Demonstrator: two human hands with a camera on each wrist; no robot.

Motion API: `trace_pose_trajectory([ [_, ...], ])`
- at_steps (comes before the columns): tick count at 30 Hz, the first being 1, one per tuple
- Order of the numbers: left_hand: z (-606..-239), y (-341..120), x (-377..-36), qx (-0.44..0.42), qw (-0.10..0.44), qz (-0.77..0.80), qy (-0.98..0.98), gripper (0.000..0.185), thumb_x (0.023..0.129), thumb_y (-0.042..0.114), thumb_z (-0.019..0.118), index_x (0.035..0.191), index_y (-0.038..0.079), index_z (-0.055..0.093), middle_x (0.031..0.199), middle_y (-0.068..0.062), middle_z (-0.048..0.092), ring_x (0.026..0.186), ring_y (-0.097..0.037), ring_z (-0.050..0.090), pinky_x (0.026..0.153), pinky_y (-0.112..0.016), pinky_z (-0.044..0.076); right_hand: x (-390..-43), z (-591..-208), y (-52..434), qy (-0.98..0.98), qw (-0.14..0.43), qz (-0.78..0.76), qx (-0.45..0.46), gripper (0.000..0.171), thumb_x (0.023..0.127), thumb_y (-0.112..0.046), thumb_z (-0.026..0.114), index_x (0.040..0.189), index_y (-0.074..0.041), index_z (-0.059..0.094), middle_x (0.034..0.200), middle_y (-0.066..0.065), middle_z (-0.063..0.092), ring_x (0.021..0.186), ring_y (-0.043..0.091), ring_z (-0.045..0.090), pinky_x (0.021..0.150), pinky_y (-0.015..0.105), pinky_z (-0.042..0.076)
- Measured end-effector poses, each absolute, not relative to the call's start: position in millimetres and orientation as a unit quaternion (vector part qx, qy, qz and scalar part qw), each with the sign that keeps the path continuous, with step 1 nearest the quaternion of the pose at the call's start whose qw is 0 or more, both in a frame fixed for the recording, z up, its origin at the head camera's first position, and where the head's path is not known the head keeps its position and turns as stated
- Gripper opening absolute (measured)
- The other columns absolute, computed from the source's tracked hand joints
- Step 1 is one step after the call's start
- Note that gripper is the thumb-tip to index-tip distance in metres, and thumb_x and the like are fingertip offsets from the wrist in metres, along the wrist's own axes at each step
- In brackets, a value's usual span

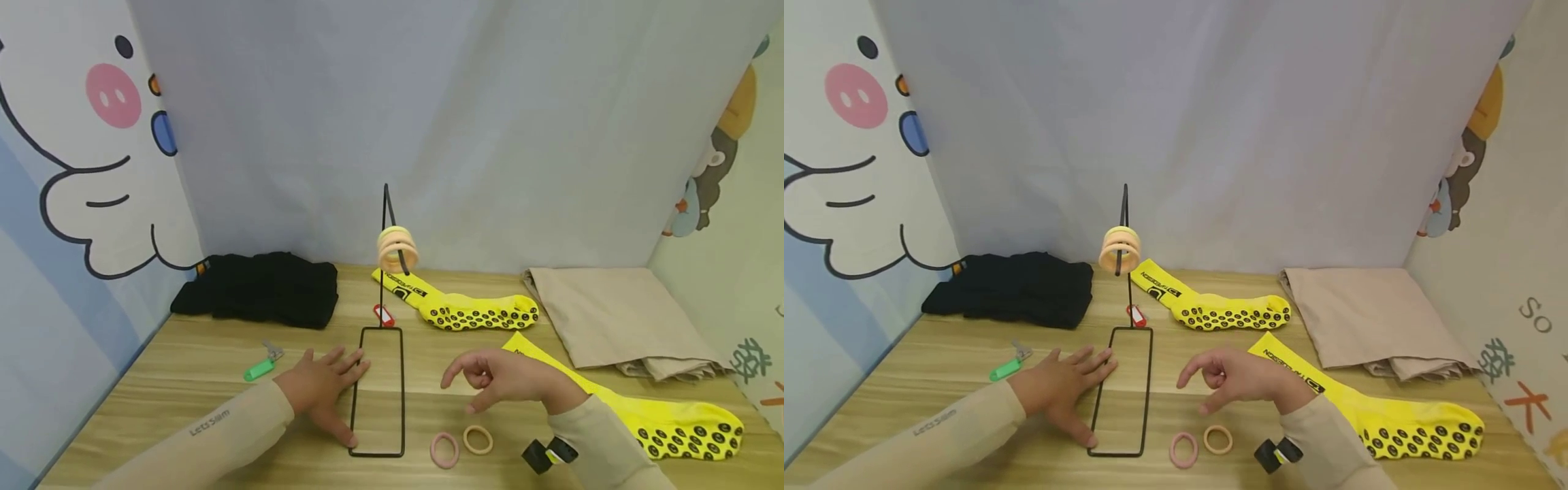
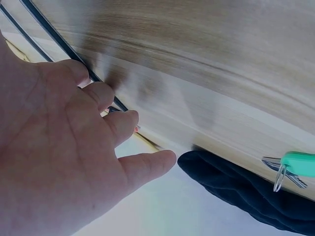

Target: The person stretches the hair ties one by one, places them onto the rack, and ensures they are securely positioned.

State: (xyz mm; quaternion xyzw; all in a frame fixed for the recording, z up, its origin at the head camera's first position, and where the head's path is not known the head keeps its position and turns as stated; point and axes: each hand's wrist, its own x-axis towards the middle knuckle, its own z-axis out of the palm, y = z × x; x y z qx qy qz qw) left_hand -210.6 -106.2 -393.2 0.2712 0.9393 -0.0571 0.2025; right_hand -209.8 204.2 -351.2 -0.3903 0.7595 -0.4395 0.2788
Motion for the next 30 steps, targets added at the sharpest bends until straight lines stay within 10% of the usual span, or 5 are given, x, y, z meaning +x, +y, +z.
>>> trace_pose_trajectory([
  [13, -389.5, -106.8, -212.9, 0.268, 0.200, -0.054, 0.941, 0.117, 0.057, 0.081, 0.061, 0.150, 0.027, 0.014, 0.157, 0.005, 0.009, 0.144, -0.026, 0.009, 0.107, -0.062, 0.016, -199.8, -388.4, 227.6, 0.811, 0.312, -0.295, -0.398, 0.059, 0.061, 0.011, 0.070, 0.112, -0.015, 0.056, 0.078, -0.003, 0.046, 0.066, -0.001, 0.034, 0.065, 0.013, 0.031],
  [18, -391.2, -107.0, -214.9, 0.268, 0.199, -0.061, 0.941, 0.118, 0.056, 0.082, 0.060, 0.150, 0.028, 0.013, 0.157, 0.006, 0.008, 0.144, -0.025, 0.008, 0.107, -0.062, 0.016, -194.5, -389.7, 220.0, 0.845, 0.272, -0.255, -0.383, 0.052, 0.059, 0.009, 0.068, 0.101, -0.019, 0.058, 0.101, -0.009, 0.058, 0.079, 0.001, 0.043, 0.076, 0.019, 0.035],
  [30, -392.3, -106.2, -213.2, 0.269, 0.210, -0.058, 0.938, 0.117, 0.057, 0.081, 0.061, 0.150, 0.027, 0.014, 0.157, 0.006, 0.008, 0.144, -0.025, 0.008, 0.108, -0.062, 0.015, -191.8, -394.0, 219.7, 0.869, 0.251, -0.252, -0.345, 0.032, 0.067, -0.002, 0.070, 0.089, -0.022, 0.059, 0.091, -0.013, 0.058, 0.081, 0.002, 0.048, 0.076, 0.022, 0.039],
])
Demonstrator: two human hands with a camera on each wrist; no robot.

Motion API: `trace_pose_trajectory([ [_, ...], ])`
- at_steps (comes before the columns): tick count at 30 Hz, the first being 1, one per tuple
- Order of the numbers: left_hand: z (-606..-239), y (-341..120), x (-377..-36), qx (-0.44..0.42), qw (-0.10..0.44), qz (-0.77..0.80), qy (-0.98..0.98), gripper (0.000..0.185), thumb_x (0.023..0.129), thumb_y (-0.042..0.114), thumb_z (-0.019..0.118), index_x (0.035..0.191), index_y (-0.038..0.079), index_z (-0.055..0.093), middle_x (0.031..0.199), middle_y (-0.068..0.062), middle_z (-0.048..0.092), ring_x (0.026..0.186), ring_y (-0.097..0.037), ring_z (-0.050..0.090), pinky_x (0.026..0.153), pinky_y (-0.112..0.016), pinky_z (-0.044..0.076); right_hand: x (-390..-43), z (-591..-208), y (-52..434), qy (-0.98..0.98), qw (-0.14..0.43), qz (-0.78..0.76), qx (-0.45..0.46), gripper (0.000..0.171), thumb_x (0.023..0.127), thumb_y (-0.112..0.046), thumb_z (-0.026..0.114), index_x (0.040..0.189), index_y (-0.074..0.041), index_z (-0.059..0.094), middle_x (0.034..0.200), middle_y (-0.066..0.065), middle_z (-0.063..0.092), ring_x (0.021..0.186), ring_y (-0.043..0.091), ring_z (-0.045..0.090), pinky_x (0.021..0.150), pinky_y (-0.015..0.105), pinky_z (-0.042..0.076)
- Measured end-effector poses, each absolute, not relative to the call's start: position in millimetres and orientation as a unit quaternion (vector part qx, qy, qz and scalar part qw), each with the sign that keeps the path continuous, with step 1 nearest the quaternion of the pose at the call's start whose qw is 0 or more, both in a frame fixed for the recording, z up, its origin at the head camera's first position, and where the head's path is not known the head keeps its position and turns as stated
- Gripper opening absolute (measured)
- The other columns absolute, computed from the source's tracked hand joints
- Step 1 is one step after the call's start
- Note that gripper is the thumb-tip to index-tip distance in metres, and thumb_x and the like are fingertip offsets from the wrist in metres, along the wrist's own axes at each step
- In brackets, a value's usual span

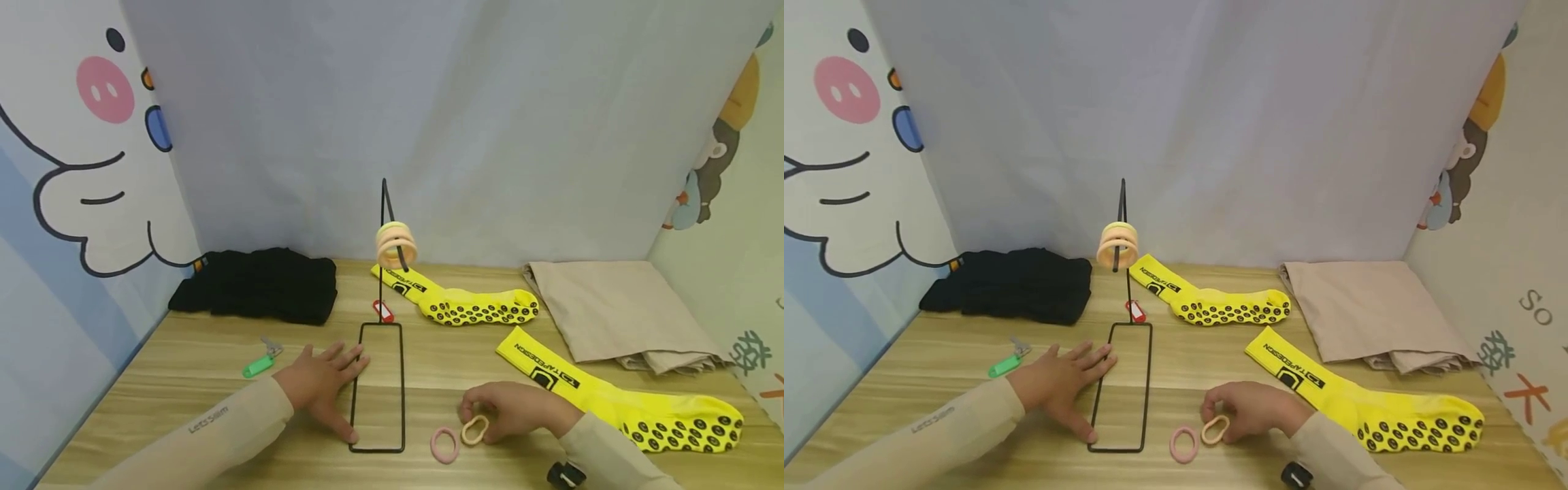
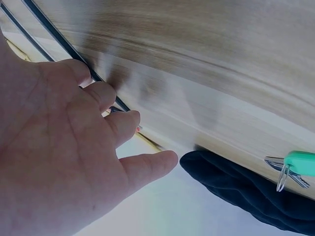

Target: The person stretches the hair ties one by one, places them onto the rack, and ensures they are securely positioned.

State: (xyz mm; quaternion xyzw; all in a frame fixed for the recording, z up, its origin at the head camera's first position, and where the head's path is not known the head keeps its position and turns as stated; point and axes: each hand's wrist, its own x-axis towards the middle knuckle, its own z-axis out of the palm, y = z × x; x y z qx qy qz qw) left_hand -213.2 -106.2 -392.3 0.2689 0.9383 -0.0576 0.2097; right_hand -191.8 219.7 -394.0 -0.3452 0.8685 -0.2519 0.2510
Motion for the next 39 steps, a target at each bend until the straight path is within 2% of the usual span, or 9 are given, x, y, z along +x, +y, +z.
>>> trace_pose_trajectory([
  [6, -390.3, -105.9, -213.6, 0.271, 0.217, -0.054, 0.936, 0.118, 0.057, 0.081, 0.060, 0.150, 0.026, 0.014, 0.157, 0.004, 0.008, 0.144, -0.027, 0.008, 0.107, -0.063, 0.015, -189.3, -367.5, 220.6, 0.873, 0.188, -0.274, -0.358, 0.023, 0.081, -0.015, 0.070, 0.095, -0.026, 0.056, 0.097, -0.012, 0.057, 0.092, 0.006, 0.052, 0.084, 0.034, 0.045],
  [9, -390.7, -105.6, -213.5, 0.266, 0.216, -0.055, 0.938, 0.118, 0.056, 0.081, 0.061, 0.150, 0.028, 0.013, 0.157, 0.006, 0.008, 0.144, -0.025, 0.008, 0.107, -0.063, 0.015, -184.4, -345.4, 213.7, 0.867, 0.140, -0.296, -0.375, 0.021, 0.082, -0.021, 0.071, 0.096, -0.026, 0.056, 0.094, -0.008, 0.055, 0.082, 0.002, 0.049, 0.075, 0.028, 0.047],
  [14, -392.1, -105.4, -213.2, 0.260, 0.220, -0.058, 0.938, 0.118, 0.056, 0.082, 0.060, 0.150, 0.030, 0.012, 0.157, 0.007, 0.006, 0.145, -0.024, 0.007, 0.107, -0.063, 0.015, -173.0, -313.5, 196.1, 0.850, -0.006, -0.320, -0.418, 0.023, 0.078, -0.020, 0.075, 0.092, -0.026, 0.058, 0.080, -0.008, 0.043, 0.060, 0.002, 0.030, 0.053, 0.015, 0.031],
  [20, -390.8, -104.7, -212.3, 0.260, 0.222, -0.056, 0.938, 0.117, 0.057, 0.081, 0.061, 0.150, 0.030, 0.012, 0.157, 0.007, 0.007, 0.145, -0.024, 0.008, 0.108, -0.062, 0.014, -154.3, -278.9, 171.6, 0.807, -0.176, -0.360, -0.433, 0.032, 0.067, -0.008, 0.078, 0.088, -0.025, 0.061, 0.078, -0.007, 0.035, 0.063, 0.001, 0.027, 0.051, 0.015, 0.028],
  [24, -390.5, -103.9, -212.3, 0.259, 0.220, -0.056, 0.939, 0.117, 0.057, 0.081, 0.061, 0.150, 0.030, 0.012, 0.157, 0.007, 0.007, 0.145, -0.024, 0.007, 0.108, -0.062, 0.014, -144.2, -253.5, 153.8, 0.763, -0.302, -0.351, -0.451, 0.025, 0.065, -0.010, 0.075, 0.084, -0.019, 0.063, 0.078, -0.003, 0.037, 0.069, 0.004, 0.033, 0.057, 0.015, 0.030],
  [27, -392.0, -104.6, -212.5, 0.259, 0.217, -0.056, 0.939, 0.117, 0.056, 0.081, 0.061, 0.150, 0.029, 0.013, 0.157, 0.007, 0.007, 0.145, -0.024, 0.008, 0.108, -0.062, 0.014, -143.7, -235.5, 141.1, 0.740, -0.367, -0.333, -0.455, 0.020, 0.064, -0.011, 0.072, 0.082, -0.016, 0.064, 0.076, 0.001, 0.037, 0.071, 0.007, 0.034, 0.060, 0.016, 0.030],
  [32, -392.5, -104.1, -212.8, 0.257, 0.220, -0.057, 0.939, 0.118, 0.056, 0.082, 0.061, 0.150, 0.030, 0.012, 0.157, 0.007, 0.007, 0.145, -0.024, 0.007, 0.108, -0.062, 0.014, -153.3, -217.7, 125.6, 0.783, -0.389, -0.287, -0.392, 0.029, 0.064, -0.015, 0.077, 0.091, -0.014, 0.066, 0.078, 0.004, 0.041, 0.067, 0.009, 0.035, 0.053, 0.019, 0.031],
  [36, -390.6, -104.5, -211.6, 0.253, 0.219, -0.059, 0.940, 0.118, 0.056, 0.081, 0.062, 0.150, 0.029, 0.013, 0.157, 0.007, 0.007, 0.145, -0.024, 0.008, 0.108, -0.062, 0.015, -163.7, -219.1, 123.5, 0.833, -0.355, -0.275, -0.325, 0.054, 0.064, -0.024, 0.083, 0.112, -0.013, 0.062, 0.080, 0.003, 0.041, 0.062, 0.008, 0.031, 0.048, 0.022, 0.031],
  [39, -389.1, -104.4, -210.3, 0.257, 0.214, -0.057, 0.941, 0.117, 0.056, 0.080, 0.062, 0.149, 0.028, 0.015, 0.157, 0.007, 0.008, 0.144, -0.024, 0.008, 0.108, -0.062, 0.016, -169.7, -228.0, 132.0, 0.837, -0.318, -0.318, -0.310, 0.061, 0.062, -0.022, 0.085, 0.117, -0.013, 0.060, 0.075, 0.004, 0.037, 0.060, 0.009, 0.028, 0.050, 0.022, 0.029],
])
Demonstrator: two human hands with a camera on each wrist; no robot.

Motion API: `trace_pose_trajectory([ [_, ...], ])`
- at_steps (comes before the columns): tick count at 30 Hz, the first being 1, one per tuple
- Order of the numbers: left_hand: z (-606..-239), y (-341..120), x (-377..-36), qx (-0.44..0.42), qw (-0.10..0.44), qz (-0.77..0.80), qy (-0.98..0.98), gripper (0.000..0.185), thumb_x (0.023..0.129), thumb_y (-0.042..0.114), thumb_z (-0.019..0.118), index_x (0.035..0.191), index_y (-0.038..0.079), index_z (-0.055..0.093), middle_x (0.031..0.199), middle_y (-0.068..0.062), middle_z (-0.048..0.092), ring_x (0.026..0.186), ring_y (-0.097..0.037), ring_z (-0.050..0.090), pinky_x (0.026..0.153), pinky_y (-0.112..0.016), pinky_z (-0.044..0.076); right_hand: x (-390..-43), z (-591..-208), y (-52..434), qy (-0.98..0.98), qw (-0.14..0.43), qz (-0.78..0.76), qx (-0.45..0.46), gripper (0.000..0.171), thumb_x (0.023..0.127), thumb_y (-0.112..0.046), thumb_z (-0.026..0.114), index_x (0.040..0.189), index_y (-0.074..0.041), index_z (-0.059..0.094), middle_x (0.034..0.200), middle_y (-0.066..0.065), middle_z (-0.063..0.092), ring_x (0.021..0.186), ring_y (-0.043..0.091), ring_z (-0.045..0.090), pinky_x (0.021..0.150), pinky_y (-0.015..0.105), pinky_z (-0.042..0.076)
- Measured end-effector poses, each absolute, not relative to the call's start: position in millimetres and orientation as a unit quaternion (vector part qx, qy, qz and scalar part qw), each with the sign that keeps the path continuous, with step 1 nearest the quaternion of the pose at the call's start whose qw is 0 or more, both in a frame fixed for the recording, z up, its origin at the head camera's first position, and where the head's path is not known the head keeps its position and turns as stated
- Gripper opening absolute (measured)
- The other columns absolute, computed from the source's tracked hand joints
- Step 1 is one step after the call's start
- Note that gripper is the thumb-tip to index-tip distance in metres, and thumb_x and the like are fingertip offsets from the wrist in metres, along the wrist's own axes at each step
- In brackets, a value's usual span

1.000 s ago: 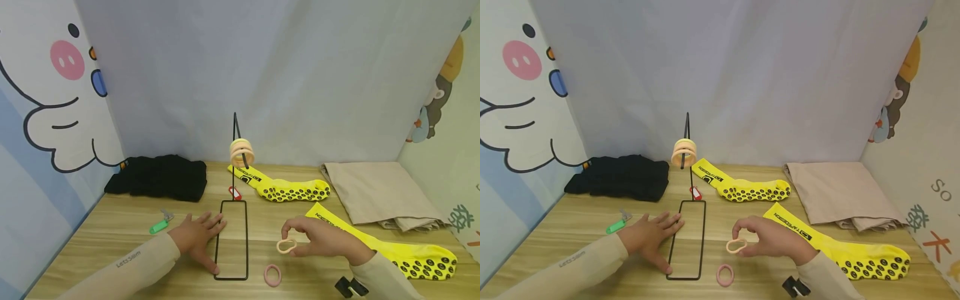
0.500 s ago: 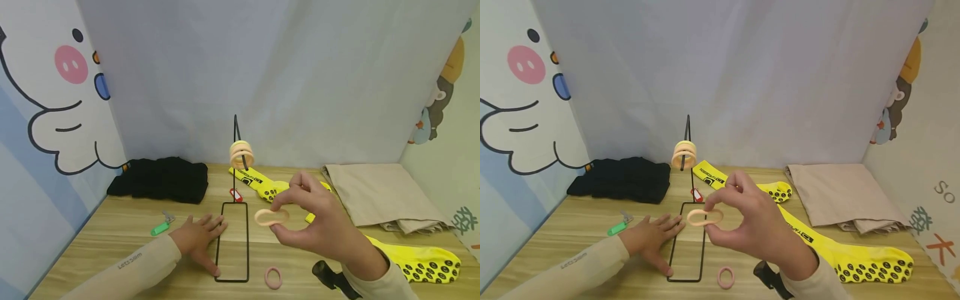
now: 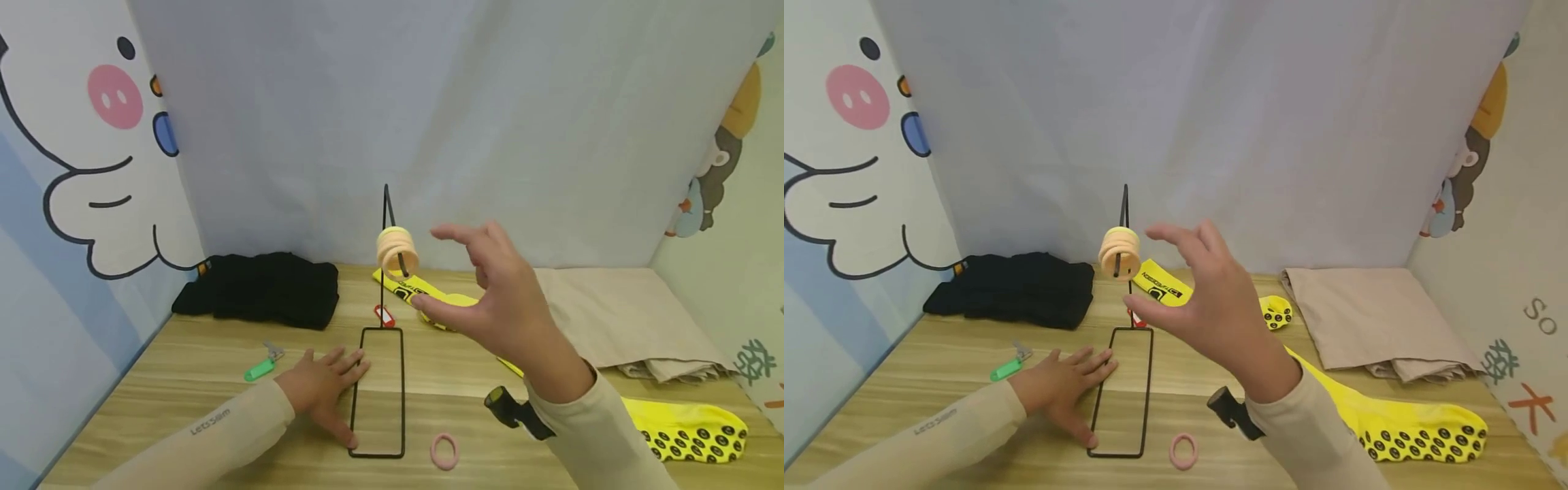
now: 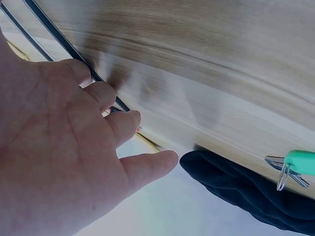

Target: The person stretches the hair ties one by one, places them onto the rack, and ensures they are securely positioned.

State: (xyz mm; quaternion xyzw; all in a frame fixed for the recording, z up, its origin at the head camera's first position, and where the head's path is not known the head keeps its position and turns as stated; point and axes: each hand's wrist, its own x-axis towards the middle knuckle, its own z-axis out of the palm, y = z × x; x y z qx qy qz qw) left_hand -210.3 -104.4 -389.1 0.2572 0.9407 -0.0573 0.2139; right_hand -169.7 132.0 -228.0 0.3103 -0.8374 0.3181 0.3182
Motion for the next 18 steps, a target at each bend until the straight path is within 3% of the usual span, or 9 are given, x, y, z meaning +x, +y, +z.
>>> trace_pose_trajectory([
  [4, -388.2, -103.9, -209.1, 0.264, 0.212, -0.053, 0.939, 0.117, 0.057, 0.080, 0.062, 0.149, 0.027, 0.015, 0.157, 0.007, 0.009, 0.144, -0.024, 0.009, 0.108, -0.062, 0.016, -178.7, -251.7, 151.1, -0.825, 0.230, 0.405, 0.320, 0.056, 0.064, -0.010, 0.084, 0.115, -0.012, 0.061, 0.067, 0.003, 0.030, 0.052, 0.009, 0.024, 0.047, 0.023, 0.026],
  [7, -387.5, -105.1, -209.2, 0.265, 0.213, -0.051, 0.939, 0.117, 0.057, 0.080, 0.062, 0.150, 0.026, 0.014, 0.157, 0.006, 0.009, 0.144, -0.024, 0.009, 0.108, -0.062, 0.015, -187.9, -277.3, 164.5, -0.809, 0.124, 0.478, 0.319, 0.052, 0.068, -0.003, 0.080, 0.115, -0.008, 0.060, 0.065, 0.002, 0.024, 0.048, 0.011, 0.017, 0.043, 0.024, 0.023],
  [13, -388.6, -106.8, -210.1, 0.265, 0.216, -0.052, 0.938, 0.117, 0.057, 0.080, 0.062, 0.150, 0.026, 0.014, 0.157, 0.005, 0.008, 0.144, -0.025, 0.009, 0.107, -0.063, 0.015, -199.4, -336.5, 180.9, -0.754, -0.073, 0.573, 0.313, 0.054, 0.074, -0.004, 0.076, 0.123, -0.006, 0.053, 0.068, 0.002, 0.016, 0.049, 0.016, 0.013, 0.045, 0.027, 0.022],
  [18, -390.4, -106.4, -211.5, 0.267, 0.212, -0.053, 0.939, 0.117, 0.057, 0.081, 0.061, 0.150, 0.027, 0.014, 0.157, 0.006, 0.008, 0.144, -0.025, 0.008, 0.108, -0.062, 0.015, -203.0, -375.4, 188.6, -0.738, -0.159, 0.560, 0.342, 0.058, 0.074, -0.002, 0.075, 0.125, 0.004, 0.049, 0.066, 0.007, 0.016, 0.049, 0.014, 0.015, 0.044, 0.026, 0.021],
])
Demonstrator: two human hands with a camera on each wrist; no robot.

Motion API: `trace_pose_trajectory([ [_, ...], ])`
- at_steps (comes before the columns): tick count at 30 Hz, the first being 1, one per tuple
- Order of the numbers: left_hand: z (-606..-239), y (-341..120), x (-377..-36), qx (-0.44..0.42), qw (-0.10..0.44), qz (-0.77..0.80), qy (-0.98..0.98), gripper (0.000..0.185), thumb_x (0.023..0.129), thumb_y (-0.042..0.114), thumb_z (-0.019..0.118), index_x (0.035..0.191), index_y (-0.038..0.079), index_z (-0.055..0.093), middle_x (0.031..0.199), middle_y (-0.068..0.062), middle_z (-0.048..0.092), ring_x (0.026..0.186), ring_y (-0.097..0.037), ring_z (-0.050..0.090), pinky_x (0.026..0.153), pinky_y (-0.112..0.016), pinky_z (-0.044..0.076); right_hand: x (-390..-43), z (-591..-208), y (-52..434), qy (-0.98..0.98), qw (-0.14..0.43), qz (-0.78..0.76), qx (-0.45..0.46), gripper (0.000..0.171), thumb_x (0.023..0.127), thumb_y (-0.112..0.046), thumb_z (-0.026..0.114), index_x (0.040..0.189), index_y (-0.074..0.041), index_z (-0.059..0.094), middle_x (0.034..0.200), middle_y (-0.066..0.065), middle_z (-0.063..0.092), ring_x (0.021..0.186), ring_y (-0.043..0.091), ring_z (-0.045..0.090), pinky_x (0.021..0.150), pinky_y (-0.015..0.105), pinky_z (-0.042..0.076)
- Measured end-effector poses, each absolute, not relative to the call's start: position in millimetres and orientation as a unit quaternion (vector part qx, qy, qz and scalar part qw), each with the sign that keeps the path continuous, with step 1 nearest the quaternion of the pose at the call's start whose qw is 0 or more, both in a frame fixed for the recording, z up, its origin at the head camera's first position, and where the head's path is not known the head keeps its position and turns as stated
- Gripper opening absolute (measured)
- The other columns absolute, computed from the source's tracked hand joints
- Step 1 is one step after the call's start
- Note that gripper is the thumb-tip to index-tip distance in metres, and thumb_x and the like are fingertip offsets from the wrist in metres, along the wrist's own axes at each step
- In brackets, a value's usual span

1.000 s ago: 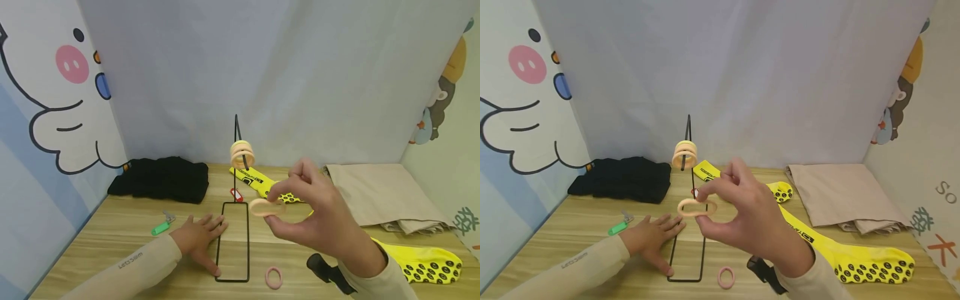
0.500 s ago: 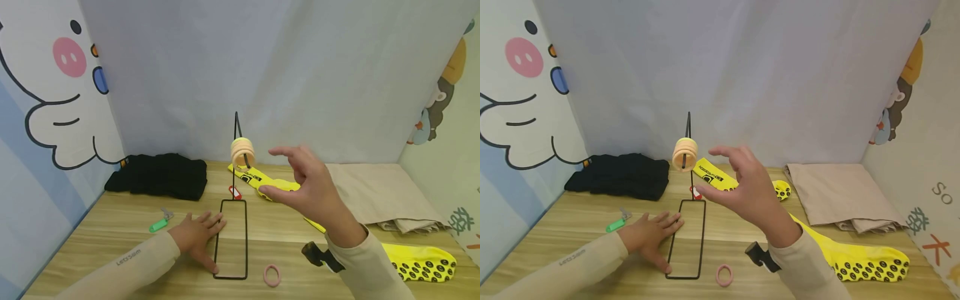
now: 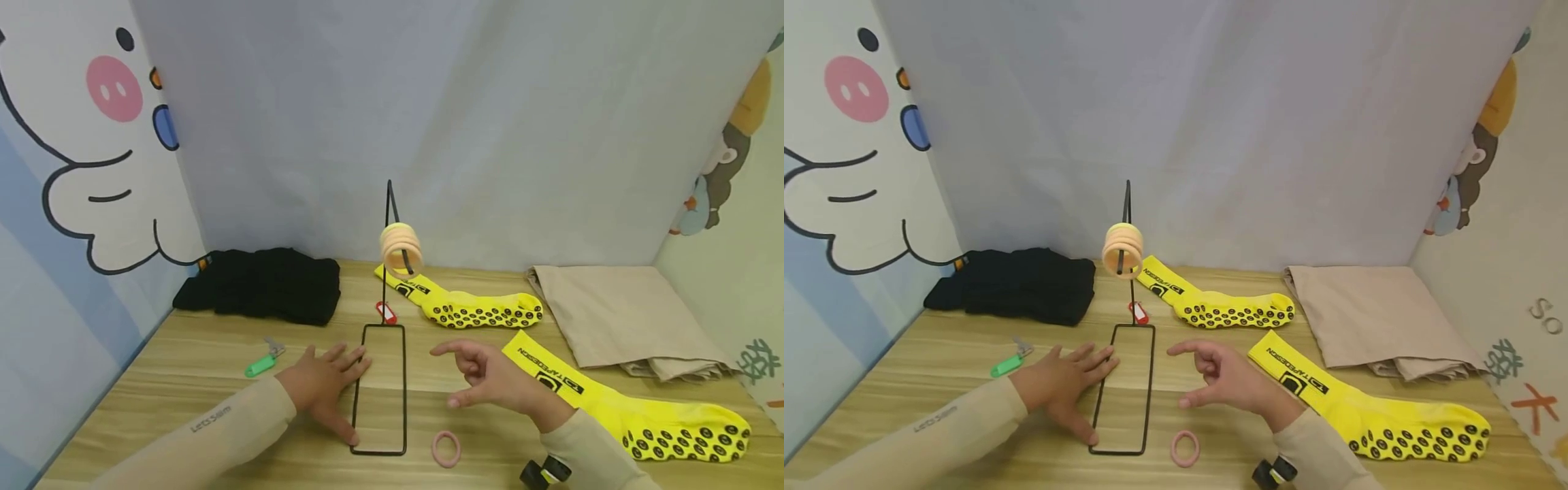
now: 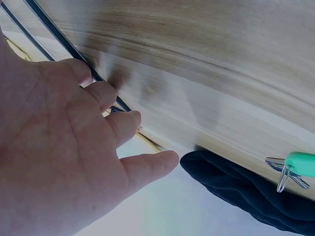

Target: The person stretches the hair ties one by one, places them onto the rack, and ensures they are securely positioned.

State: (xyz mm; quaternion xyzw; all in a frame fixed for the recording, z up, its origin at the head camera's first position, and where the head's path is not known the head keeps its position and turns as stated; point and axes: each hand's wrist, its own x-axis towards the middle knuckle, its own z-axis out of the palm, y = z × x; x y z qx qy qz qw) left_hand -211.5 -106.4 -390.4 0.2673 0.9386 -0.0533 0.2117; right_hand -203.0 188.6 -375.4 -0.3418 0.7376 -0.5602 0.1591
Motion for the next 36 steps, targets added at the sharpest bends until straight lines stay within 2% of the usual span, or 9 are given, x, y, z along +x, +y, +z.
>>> trace_pose_trajectory([
  [4, -389.0, -107.3, -211.0, 0.264, 0.206, -0.058, 0.940, 0.117, 0.057, 0.081, 0.061, 0.149, 0.027, 0.015, 0.157, 0.007, 0.008, 0.144, -0.024, 0.008, 0.108, -0.061, 0.015, -205.2, -393.1, 194.0, 0.758, 0.200, -0.494, -0.376, 0.060, 0.071, -0.010, 0.079, 0.124, 0.000, 0.052, 0.064, 0.014, 0.018, 0.052, 0.008, 0.020, 0.046, 0.024, 0.024],
  [8, -385.1, -108.5, -209.4, 0.259, 0.206, -0.059, 0.942, 0.117, 0.057, 0.081, 0.062, 0.149, 0.027, 0.015, 0.157, 0.006, 0.008, 0.144, -0.025, 0.008, 0.108, -0.061, 0.015, -204.8, -401.6, 197.7, 0.781, 0.250, -0.412, -0.398, 0.065, 0.067, -0.021, 0.082, 0.125, -0.010, 0.054, 0.065, 0.008, 0.024, 0.061, 0.004, 0.027, 0.057, 0.021, 0.029],
  [13, -379.3, -111.2, -207.7, 0.256, 0.203, -0.063, 0.943, 0.117, 0.057, 0.081, 0.061, 0.150, 0.026, 0.015, 0.157, 0.006, 0.009, 0.144, -0.025, 0.008, 0.108, -0.061, 0.016, -201.3, -404.7, 193.9, 0.803, 0.278, -0.336, -0.406, 0.064, 0.066, -0.024, 0.082, 0.123, -0.021, 0.054, 0.091, -0.001, 0.052, 0.078, 0.002, 0.038, 0.075, 0.019, 0.035],
  [16, -377.8, -113.4, -207.0, 0.252, 0.202, -0.062, 0.944, 0.117, 0.056, 0.081, 0.061, 0.150, 0.026, 0.015, 0.157, 0.006, 0.009, 0.144, -0.025, 0.009, 0.108, -0.061, 0.016, -198.9, -403.9, 188.1, 0.813, 0.277, -0.307, -0.411, 0.061, 0.065, -0.021, 0.082, 0.119, -0.024, 0.055, 0.101, -0.006, 0.056, 0.083, 0.001, 0.041, 0.079, 0.019, 0.038],
  [21, -381.7, -114.6, -207.4, 0.259, 0.195, -0.055, 0.944, 0.117, 0.056, 0.081, 0.061, 0.149, 0.026, 0.016, 0.157, 0.006, 0.010, 0.144, -0.025, 0.009, 0.107, -0.062, 0.016, -195.0, -403.1, 184.3, 0.833, 0.255, -0.276, -0.407, 0.055, 0.064, -0.019, 0.081, 0.112, -0.025, 0.057, 0.080, -0.011, 0.049, 0.074, 0.000, 0.040, 0.070, 0.017, 0.038],
  [24, -385.8, -110.9, -208.8, 0.270, 0.191, -0.049, 0.942, 0.116, 0.057, 0.081, 0.061, 0.149, 0.026, 0.016, 0.157, 0.005, 0.010, 0.144, -0.026, 0.009, 0.107, -0.063, 0.015, -191.9, -404.8, 188.8, 0.839, 0.235, -0.266, -0.412, 0.048, 0.065, -0.020, 0.081, 0.108, -0.025, 0.059, 0.082, -0.013, 0.052, 0.073, -0.002, 0.041, 0.068, 0.016, 0.037],
  [28, -389.3, -104.1, -211.2, 0.279, 0.194, -0.055, 0.939, 0.116, 0.058, 0.081, 0.061, 0.150, 0.027, 0.015, 0.157, 0.005, 0.008, 0.144, -0.026, 0.008, 0.107, -0.063, 0.015, -188.1, -407.8, 194.9, 0.839, 0.225, -0.269, -0.417, 0.039, 0.067, -0.022, 0.079, 0.102, -0.024, 0.062, 0.098, -0.016, 0.060, 0.086, -0.003, 0.048, 0.080, 0.020, 0.041],
  [31, -390.5, -102.2, -211.6, 0.277, 0.198, -0.066, 0.938, 0.116, 0.057, 0.081, 0.060, 0.150, 0.028, 0.014, 0.157, 0.006, 0.008, 0.144, -0.025, 0.008, 0.107, -0.063, 0.015, -186.3, -409.6, 194.6, 0.835, 0.218, -0.273, -0.424, 0.031, 0.069, -0.021, 0.078, 0.096, -0.024, 0.063, 0.098, -0.017, 0.062, 0.090, -0.004, 0.051, 0.083, 0.021, 0.043],
  [36, -390.0, -106.2, -208.8, 0.264, 0.205, -0.078, 0.939, 0.117, 0.057, 0.082, 0.060, 0.150, 0.029, 0.013, 0.157, 0.006, 0.007, 0.144, -0.024, 0.009, 0.107, -0.062, 0.016, -186.0, -409.2, 186.9, 0.830, 0.192, -0.257, -0.456, 0.021, 0.071, -0.019, 0.077, 0.088, -0.021, 0.064, 0.086, -0.017, 0.062, 0.077, -0.006, 0.048, 0.073, 0.017, 0.043],
])
